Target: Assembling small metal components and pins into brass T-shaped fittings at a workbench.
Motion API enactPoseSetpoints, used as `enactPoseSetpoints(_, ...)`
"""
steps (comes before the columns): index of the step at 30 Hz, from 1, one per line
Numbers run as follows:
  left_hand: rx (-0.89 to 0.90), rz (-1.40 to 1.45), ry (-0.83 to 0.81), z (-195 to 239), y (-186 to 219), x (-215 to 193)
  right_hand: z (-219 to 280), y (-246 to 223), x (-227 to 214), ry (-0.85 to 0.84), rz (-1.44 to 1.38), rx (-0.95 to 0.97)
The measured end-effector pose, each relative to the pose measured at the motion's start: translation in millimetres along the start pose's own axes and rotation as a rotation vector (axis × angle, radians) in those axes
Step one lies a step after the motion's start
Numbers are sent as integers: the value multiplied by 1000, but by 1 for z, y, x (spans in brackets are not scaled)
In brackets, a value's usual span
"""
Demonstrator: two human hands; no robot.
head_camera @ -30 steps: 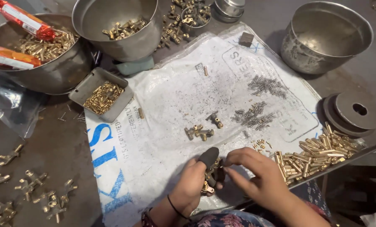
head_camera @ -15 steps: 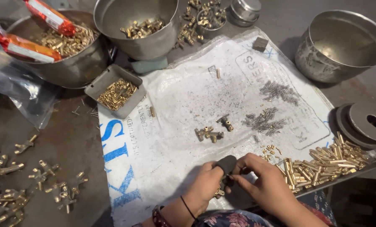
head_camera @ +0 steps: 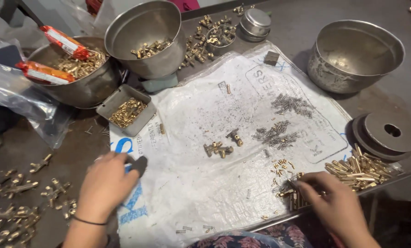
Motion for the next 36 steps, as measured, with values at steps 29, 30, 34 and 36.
enactPoseSetpoints(29,219,1333,-408,63,198,66,30,-88,43,-324,-129,-422)
enactPoseSetpoints(30,234,1276,-448,70,209,65,28,-92,15,-193,-435,-429)
enactPoseSetpoints(34,310,1209,-428,91,224,46,50,-105,4,-208,-764,-394)
enactPoseSetpoints(36,368,1209,-308,100,218,39,67,-122,-5,-49,-510,-604)
Point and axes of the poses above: each hand's wrist, its own z-axis away from the middle knuckle, its own x-axis out of the palm, y = z × x, the point moved 10 cm from there along -z, towards the middle knuckle, and after that the axes turned 7 degrees about y, right-handed, at the moved point
